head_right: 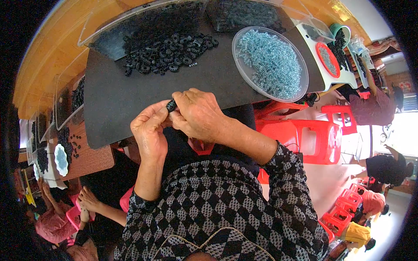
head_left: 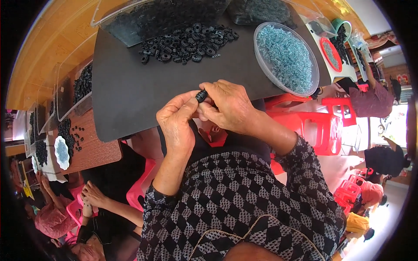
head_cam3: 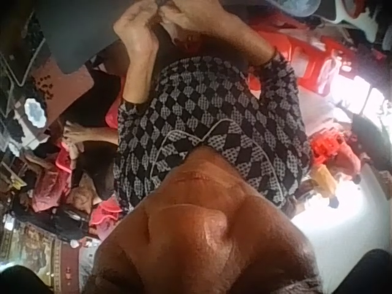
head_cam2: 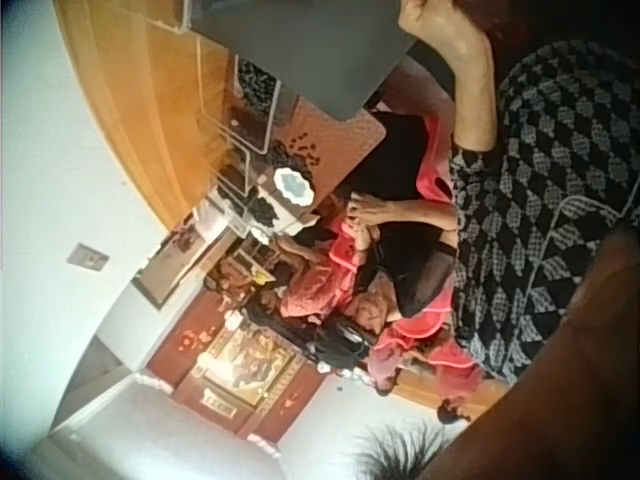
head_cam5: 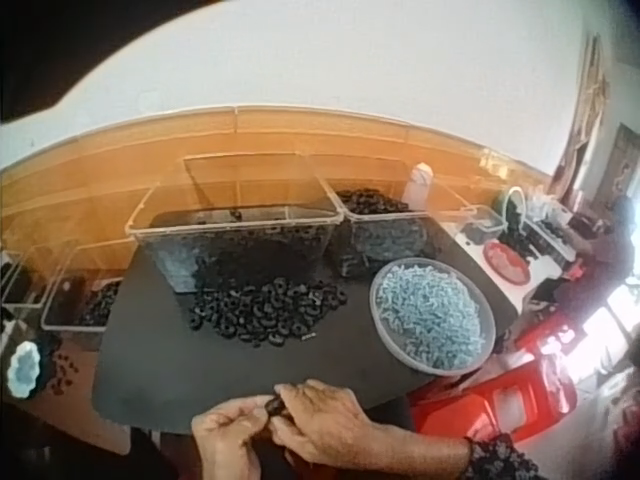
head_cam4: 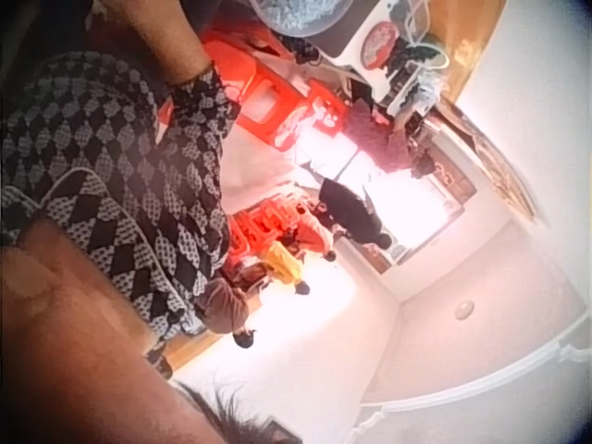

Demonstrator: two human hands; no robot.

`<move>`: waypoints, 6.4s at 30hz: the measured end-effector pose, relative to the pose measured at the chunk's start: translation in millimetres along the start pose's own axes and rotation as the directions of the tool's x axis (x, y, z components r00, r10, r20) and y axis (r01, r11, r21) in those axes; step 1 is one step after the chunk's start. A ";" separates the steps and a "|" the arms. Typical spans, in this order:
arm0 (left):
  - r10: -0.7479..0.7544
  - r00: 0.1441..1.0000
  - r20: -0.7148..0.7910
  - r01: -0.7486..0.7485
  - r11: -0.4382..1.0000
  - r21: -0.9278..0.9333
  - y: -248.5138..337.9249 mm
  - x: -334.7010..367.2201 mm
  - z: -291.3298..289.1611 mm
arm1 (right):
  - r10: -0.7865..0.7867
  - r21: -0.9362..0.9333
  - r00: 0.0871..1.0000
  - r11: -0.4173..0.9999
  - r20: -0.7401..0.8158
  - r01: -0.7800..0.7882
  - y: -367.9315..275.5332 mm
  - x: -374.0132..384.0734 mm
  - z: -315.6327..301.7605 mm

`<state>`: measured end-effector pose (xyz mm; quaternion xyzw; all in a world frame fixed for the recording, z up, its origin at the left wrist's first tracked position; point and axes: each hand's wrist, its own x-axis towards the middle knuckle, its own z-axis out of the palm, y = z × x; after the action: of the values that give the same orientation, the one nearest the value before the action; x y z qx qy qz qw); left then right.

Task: The person assembles small components by picking up springs and black plastic parts and inserting the springs into the plastic parts by hand.

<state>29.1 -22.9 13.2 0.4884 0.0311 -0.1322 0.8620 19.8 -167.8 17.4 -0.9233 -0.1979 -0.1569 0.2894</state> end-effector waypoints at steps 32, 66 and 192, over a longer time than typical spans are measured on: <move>0.527 0.700 0.482 -0.562 -0.009 0.827 8.4 64.2 -4.8 | 0.006 -0.518 0.924 0.826 -0.382 -0.220 92.8 72.3 -153.6; 0.388 0.773 0.502 -0.535 -0.028 0.844 -7.4 77.2 2.9 | -0.046 -0.375 0.993 0.927 -0.109 0.002 72.0 43.7 -49.6; 0.278 0.926 0.254 -0.352 0.880 0.318 -18.1 11.6 -15.5 | -0.364 -0.617 0.931 0.739 -0.026 0.272 34.5 68.0 31.3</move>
<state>36.8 -20.9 -12.0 0.6198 -0.1607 -0.0416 0.7670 100.3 -156.5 4.1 -0.9052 -0.2708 -0.3254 -0.0374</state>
